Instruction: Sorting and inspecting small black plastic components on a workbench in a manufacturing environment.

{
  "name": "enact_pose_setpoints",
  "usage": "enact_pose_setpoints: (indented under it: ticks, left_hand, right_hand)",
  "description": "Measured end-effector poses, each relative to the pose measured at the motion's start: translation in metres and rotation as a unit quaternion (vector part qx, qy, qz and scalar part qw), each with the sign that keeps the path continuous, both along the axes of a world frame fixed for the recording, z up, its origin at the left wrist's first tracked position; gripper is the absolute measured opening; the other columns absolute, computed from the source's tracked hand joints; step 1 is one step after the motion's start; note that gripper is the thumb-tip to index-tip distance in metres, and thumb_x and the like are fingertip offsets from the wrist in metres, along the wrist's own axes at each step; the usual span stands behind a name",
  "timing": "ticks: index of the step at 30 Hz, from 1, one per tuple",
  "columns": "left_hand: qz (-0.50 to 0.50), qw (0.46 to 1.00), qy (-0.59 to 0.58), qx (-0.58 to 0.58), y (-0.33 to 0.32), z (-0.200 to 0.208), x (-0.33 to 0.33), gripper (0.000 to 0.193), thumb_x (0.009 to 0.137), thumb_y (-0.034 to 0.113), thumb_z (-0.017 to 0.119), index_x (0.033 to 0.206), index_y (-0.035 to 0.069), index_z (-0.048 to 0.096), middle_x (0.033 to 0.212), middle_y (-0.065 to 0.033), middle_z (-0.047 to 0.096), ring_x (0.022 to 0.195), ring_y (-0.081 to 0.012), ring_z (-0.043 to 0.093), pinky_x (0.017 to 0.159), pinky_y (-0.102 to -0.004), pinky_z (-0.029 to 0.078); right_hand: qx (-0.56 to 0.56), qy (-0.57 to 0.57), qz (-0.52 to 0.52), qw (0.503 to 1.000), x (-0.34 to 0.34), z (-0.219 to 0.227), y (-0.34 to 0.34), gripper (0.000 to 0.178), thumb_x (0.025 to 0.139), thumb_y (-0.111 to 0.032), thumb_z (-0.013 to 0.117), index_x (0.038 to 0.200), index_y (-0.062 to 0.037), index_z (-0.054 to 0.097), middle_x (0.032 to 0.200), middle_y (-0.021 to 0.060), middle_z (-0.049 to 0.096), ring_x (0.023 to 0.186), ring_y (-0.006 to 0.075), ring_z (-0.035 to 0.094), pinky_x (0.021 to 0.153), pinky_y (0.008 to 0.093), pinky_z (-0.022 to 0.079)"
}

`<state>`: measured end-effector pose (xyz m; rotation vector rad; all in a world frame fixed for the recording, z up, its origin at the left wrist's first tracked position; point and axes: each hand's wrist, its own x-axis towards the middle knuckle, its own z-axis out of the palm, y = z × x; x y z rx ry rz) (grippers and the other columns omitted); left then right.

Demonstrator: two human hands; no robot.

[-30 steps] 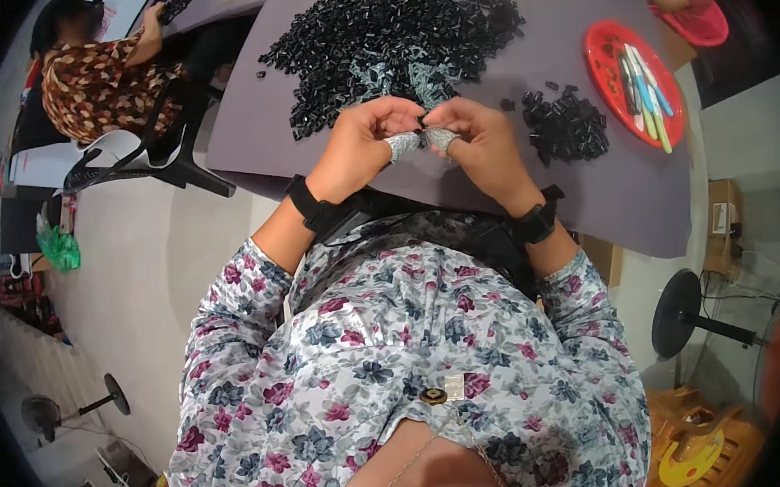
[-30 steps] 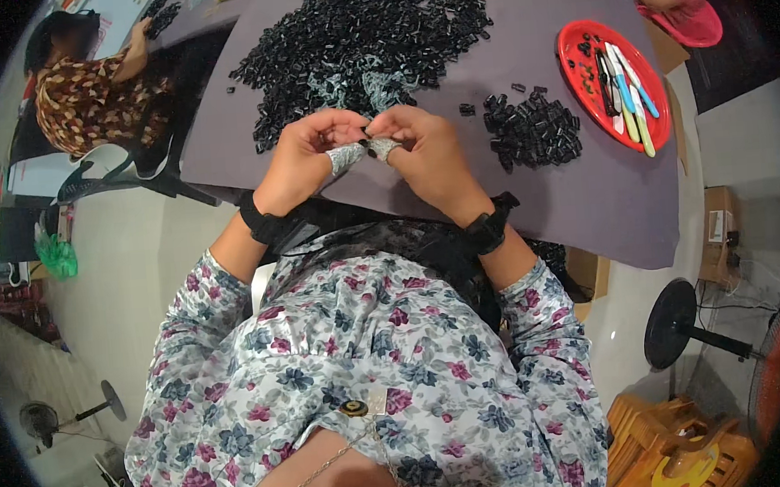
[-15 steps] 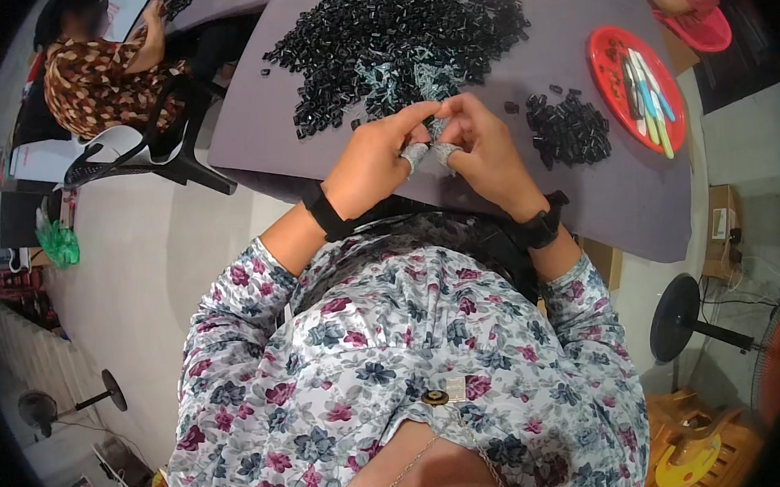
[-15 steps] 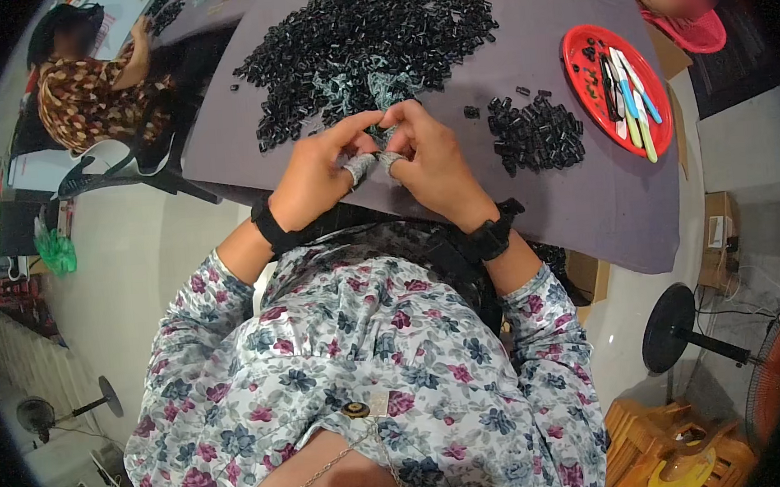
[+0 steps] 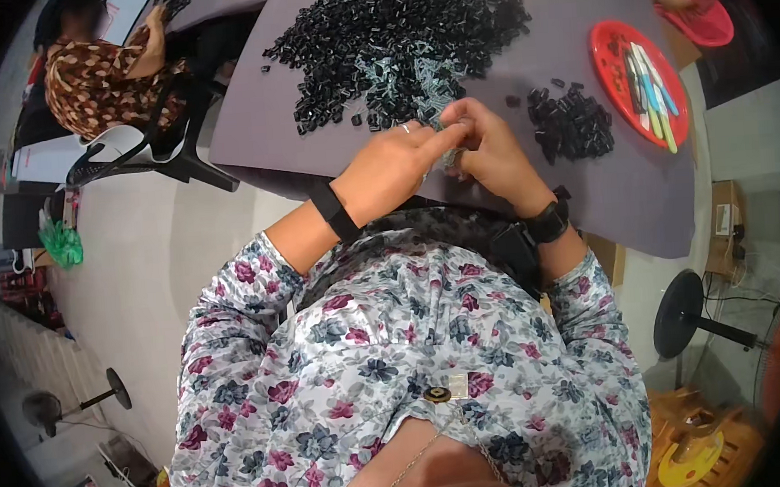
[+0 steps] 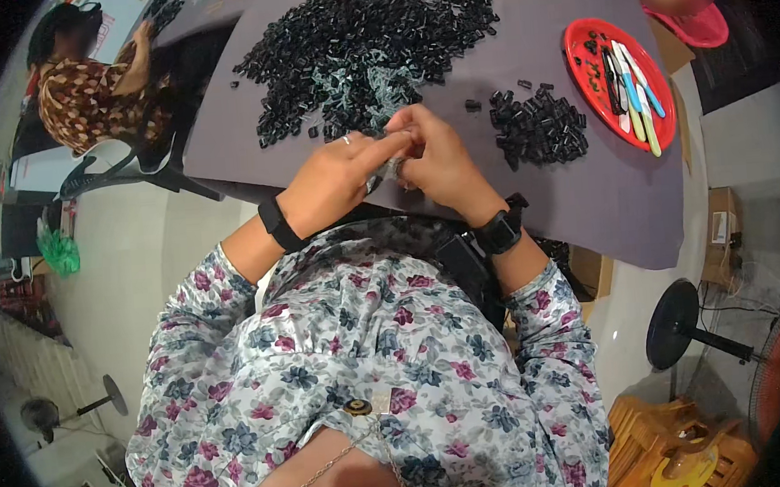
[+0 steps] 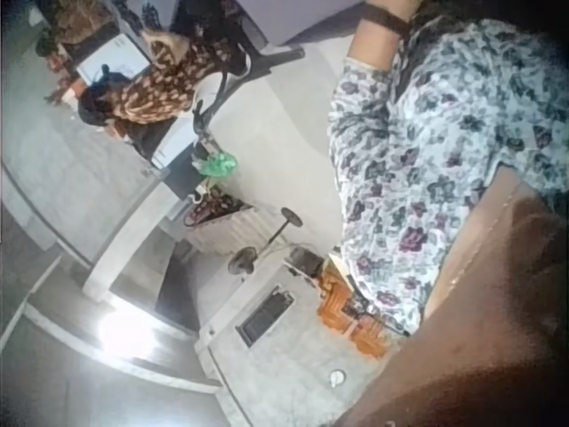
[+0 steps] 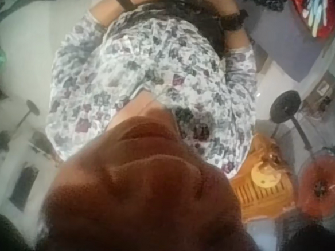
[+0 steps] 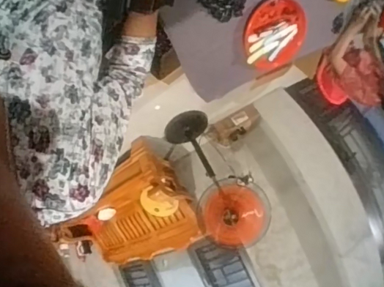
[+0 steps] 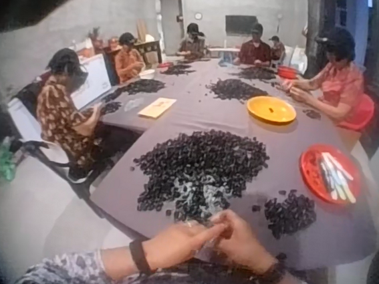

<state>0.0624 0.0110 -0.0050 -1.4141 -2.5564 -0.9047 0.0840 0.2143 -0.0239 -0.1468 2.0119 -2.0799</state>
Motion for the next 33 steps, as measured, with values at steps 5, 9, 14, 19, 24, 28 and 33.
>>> enact_pose_setpoints:
  ticks: [5, 9, 14, 19, 24, 28, 33]
  left_hand:
    - [0.003, 0.999, -0.024, 0.047, 0.001, -0.003, -0.003, 0.069, 0.073, -0.014, 0.059, 0.137, 0.01, 0.056, 0.102, -0.0169, 0.069, 0.093, -0.0373, 0.066, 0.08, -0.0447, 0.055]
    - [-0.006, 0.998, -0.037, 0.051, -0.001, -0.005, -0.004, 0.073, 0.07, -0.015, 0.06, 0.138, 0.011, 0.056, 0.108, -0.018, 0.069, 0.096, -0.0381, 0.067, 0.081, -0.0446, 0.056]
    - [0.006, 0.994, -0.095, 0.052, -0.002, -0.001, 0.0, 0.074, 0.069, -0.019, 0.058, 0.137, 0.011, 0.059, 0.108, -0.0167, 0.07, 0.095, -0.0321, 0.071, 0.083, -0.0394, 0.057]
    - [0.005, 0.915, -0.355, 0.192, 0.0, -0.012, -0.007, 0.055, 0.086, -0.014, 0.062, 0.138, 0.004, 0.059, 0.108, -0.0042, 0.072, 0.099, -0.011, 0.067, 0.078, -0.0257, 0.054]
    - [0.046, 0.848, -0.464, 0.253, -0.004, -0.012, -0.017, 0.043, 0.091, -0.009, 0.067, 0.132, 0.003, 0.062, 0.107, -0.0036, 0.073, 0.094, -0.0058, 0.067, 0.065, -0.0172, 0.048]
    - [0.039, 0.834, -0.492, 0.248, -0.005, -0.006, -0.017, 0.041, 0.088, -0.014, 0.063, 0.127, 0.0, 0.064, 0.103, -0.0045, 0.073, 0.094, -0.0079, 0.068, 0.076, -0.0212, 0.051]
    - [0.01, 0.832, -0.489, 0.264, -0.006, -0.016, -0.019, 0.043, 0.087, -0.017, 0.06, 0.126, -0.001, 0.063, 0.099, -0.0042, 0.072, 0.093, -0.0088, 0.067, 0.082, -0.0237, 0.053]
  right_hand:
    - [0.017, 0.019, 0.008, 1.0, 0.0, -0.006, 0.001, 0.046, 0.077, 0.01, 0.056, 0.12, -0.0053, 0.053, 0.086, 0.0014, 0.061, 0.069, 0.0085, 0.06, 0.057, 0.0232, 0.047]
    - [0.02, -0.005, 0.012, 1.0, 0.0, -0.004, 0.002, 0.047, 0.076, 0.01, 0.056, 0.121, -0.0053, 0.054, 0.086, 0.002, 0.061, 0.069, 0.008, 0.059, 0.055, 0.0231, 0.047]
    - [0.025, 0.012, -0.003, 1.0, 0.003, -0.003, 0.002, 0.041, 0.079, 0.009, 0.059, 0.119, -0.0009, 0.054, 0.082, 0.0031, 0.06, 0.065, 0.0077, 0.057, 0.055, 0.0241, 0.047]
    - [0.026, 0.032, 0.01, 0.999, 0.005, -0.008, 0.004, 0.041, 0.08, 0.009, 0.058, 0.12, 0.0002, 0.054, 0.084, 0.004, 0.061, 0.065, 0.0074, 0.057, 0.056, 0.024, 0.047]
    - [0.036, 0.059, -0.012, 0.998, 0.008, -0.002, 0.007, 0.044, 0.079, 0.011, 0.057, 0.122, -0.0015, 0.054, 0.087, 0.0034, 0.062, 0.071, 0.0069, 0.059, 0.061, 0.0211, 0.047]
    - [0.039, 0.068, -0.006, 0.997, 0.006, 0.006, 0.008, 0.043, 0.082, 0.01, 0.06, 0.122, -0.0022, 0.054, 0.087, 0.0025, 0.062, 0.072, 0.0062, 0.059, 0.063, 0.0206, 0.047]
    - [0.037, 0.073, 0.005, 0.997, 0.005, 0.008, 0.008, 0.041, 0.085, 0.008, 0.062, 0.123, -0.0023, 0.054, 0.087, 0.0019, 0.062, 0.072, 0.0059, 0.059, 0.062, 0.0209, 0.047]
